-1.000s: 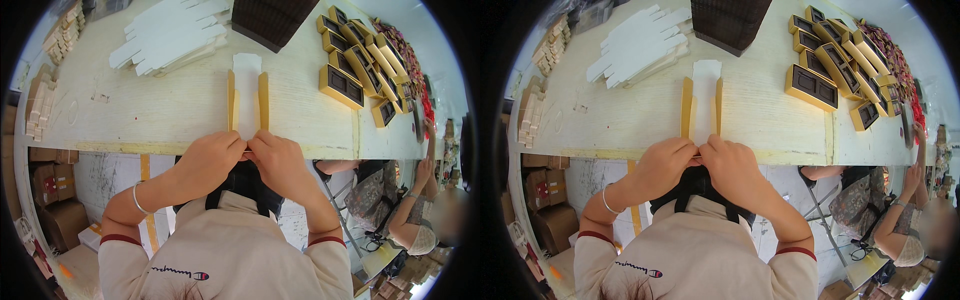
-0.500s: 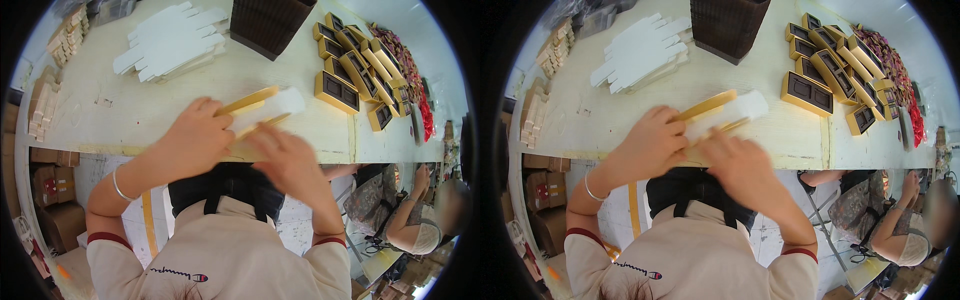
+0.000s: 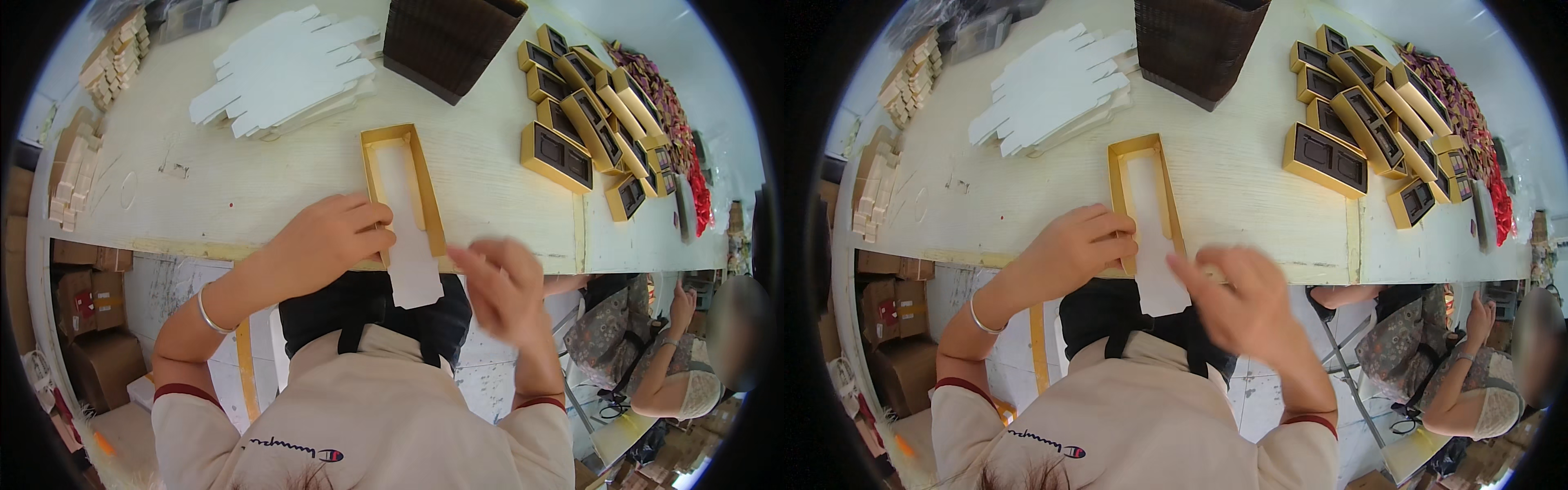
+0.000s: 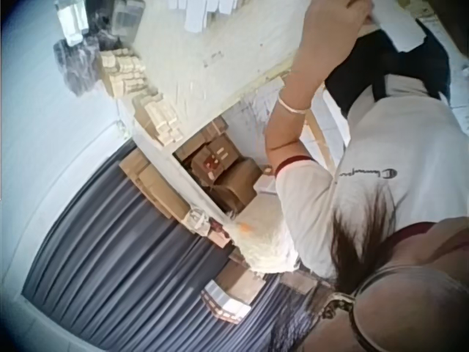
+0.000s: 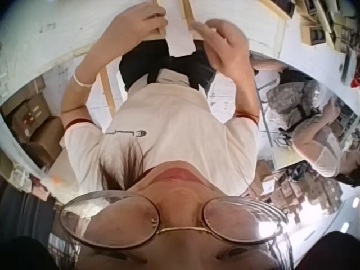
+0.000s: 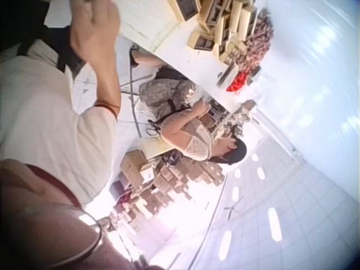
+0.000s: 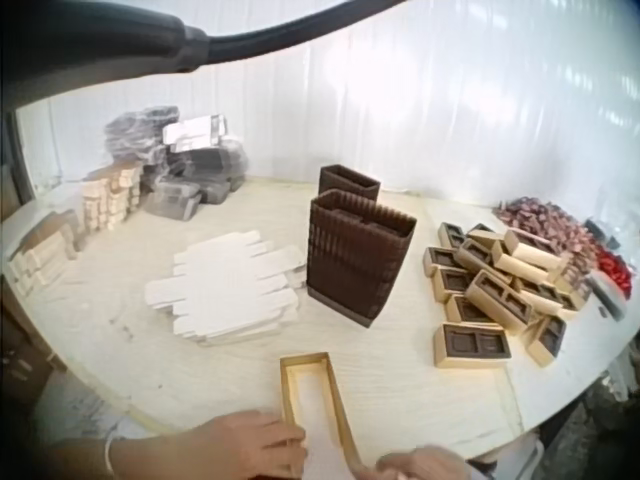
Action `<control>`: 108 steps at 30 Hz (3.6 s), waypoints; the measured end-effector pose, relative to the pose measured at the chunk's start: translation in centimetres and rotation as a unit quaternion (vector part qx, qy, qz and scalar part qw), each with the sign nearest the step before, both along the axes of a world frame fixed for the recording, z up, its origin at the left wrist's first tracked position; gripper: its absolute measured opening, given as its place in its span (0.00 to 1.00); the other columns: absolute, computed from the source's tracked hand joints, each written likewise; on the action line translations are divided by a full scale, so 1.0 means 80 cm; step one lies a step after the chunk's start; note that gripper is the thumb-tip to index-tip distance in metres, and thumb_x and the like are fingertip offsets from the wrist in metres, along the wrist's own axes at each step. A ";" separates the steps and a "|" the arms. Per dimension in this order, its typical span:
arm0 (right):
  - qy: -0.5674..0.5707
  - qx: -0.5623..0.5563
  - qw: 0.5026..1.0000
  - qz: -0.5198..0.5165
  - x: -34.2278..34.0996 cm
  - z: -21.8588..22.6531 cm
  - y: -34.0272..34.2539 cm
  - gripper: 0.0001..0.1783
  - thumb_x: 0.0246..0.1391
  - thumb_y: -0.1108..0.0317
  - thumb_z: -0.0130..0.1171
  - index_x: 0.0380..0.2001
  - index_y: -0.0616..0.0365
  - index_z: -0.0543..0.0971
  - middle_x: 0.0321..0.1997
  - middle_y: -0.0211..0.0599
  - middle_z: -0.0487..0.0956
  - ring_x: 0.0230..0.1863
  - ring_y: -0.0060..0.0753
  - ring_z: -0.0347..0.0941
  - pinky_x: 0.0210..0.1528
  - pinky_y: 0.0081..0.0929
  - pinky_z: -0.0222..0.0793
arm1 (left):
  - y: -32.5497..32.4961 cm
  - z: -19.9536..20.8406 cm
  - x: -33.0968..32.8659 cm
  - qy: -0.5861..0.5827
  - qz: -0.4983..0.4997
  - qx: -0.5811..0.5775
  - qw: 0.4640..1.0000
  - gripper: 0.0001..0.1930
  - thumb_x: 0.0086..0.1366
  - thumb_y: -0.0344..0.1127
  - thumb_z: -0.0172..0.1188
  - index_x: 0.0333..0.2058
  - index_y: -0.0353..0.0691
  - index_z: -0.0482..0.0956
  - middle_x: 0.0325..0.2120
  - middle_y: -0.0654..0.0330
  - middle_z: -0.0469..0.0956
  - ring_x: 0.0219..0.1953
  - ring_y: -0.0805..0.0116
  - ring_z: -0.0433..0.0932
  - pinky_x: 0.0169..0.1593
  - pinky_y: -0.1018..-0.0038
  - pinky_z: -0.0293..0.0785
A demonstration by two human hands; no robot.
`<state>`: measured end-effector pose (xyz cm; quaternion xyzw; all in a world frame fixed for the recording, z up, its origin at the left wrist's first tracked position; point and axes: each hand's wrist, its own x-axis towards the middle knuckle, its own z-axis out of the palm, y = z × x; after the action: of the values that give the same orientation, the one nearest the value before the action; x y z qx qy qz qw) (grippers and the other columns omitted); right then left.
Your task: The person repeatedly folds white cardboard pieces into small rectangular boxes and places dark brown chocolate bars inside them. The finished boxes are stacked on the table. The process is continuous and repetitive throughout the clip.
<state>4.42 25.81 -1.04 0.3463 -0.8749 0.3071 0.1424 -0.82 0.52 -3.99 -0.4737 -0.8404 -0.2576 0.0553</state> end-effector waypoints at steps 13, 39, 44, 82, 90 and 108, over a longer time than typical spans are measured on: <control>-0.031 0.045 0.998 0.039 -0.065 -0.043 -0.037 0.09 0.46 0.71 0.64 0.25 0.58 0.72 0.26 0.36 0.72 0.30 0.41 0.69 0.35 0.33 0.63 | 0.023 0.009 -0.006 -0.167 0.090 0.092 0.978 0.10 0.49 0.25 0.67 0.30 0.39 0.76 0.25 0.62 0.73 0.29 0.61 0.72 0.32 0.70 0.70; -0.261 -0.249 0.933 -0.010 -0.026 -0.042 -0.055 0.16 0.49 0.83 0.62 0.41 0.60 0.72 0.31 0.37 0.75 0.26 0.27 0.71 0.25 0.21 0.68 | -0.004 0.020 0.000 -0.350 0.021 0.143 0.926 0.15 0.64 0.36 0.58 0.45 0.38 0.68 0.30 0.50 0.76 0.31 0.51 0.76 0.36 0.66 0.71; -0.211 -0.333 0.916 -0.069 -0.017 -0.056 -0.067 0.18 0.48 0.83 0.63 0.43 0.61 0.73 0.34 0.38 0.76 0.26 0.26 0.69 0.26 0.21 0.66 | 0.006 -0.004 0.016 -0.314 0.100 0.197 0.923 0.13 0.62 0.29 0.58 0.45 0.37 0.70 0.37 0.53 0.76 0.26 0.61 0.75 0.30 0.72 0.73; 0.221 0.046 0.964 -0.137 -0.214 0.116 -0.007 0.09 0.48 0.79 0.58 0.35 0.62 0.80 0.39 0.39 0.79 0.45 0.45 0.72 0.49 0.37 0.66 | 0.002 0.025 0.002 0.018 0.146 -0.039 0.988 0.25 0.45 0.45 0.72 0.42 0.43 0.77 0.51 0.51 0.67 0.55 0.52 0.65 0.62 0.54 0.57; 0.055 0.150 0.974 -0.161 -0.242 0.146 -0.012 0.03 0.46 0.75 0.62 0.27 0.60 0.80 0.28 0.37 0.79 0.36 0.42 0.72 0.43 0.37 0.65 | -0.002 0.002 -0.019 -0.013 0.074 -0.008 0.997 0.33 0.46 0.45 0.72 0.52 0.42 0.73 0.53 0.51 0.65 0.56 0.50 0.64 0.60 0.58 0.59; -0.628 -0.245 0.736 0.059 -0.108 0.035 0.021 0.14 0.66 0.55 0.49 0.40 0.55 0.72 0.35 0.23 0.69 0.34 0.17 0.63 0.38 0.16 0.61 | -0.010 0.051 -0.019 -0.060 0.022 0.083 0.994 0.32 0.50 0.38 0.73 0.53 0.37 0.72 0.49 0.52 0.74 0.43 0.58 0.75 0.44 0.68 0.74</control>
<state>-4.19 27.47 1.73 0.0793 -0.6380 0.6661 -0.3782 -2.32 -0.27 0.08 -0.4322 -0.8281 -0.3536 0.0495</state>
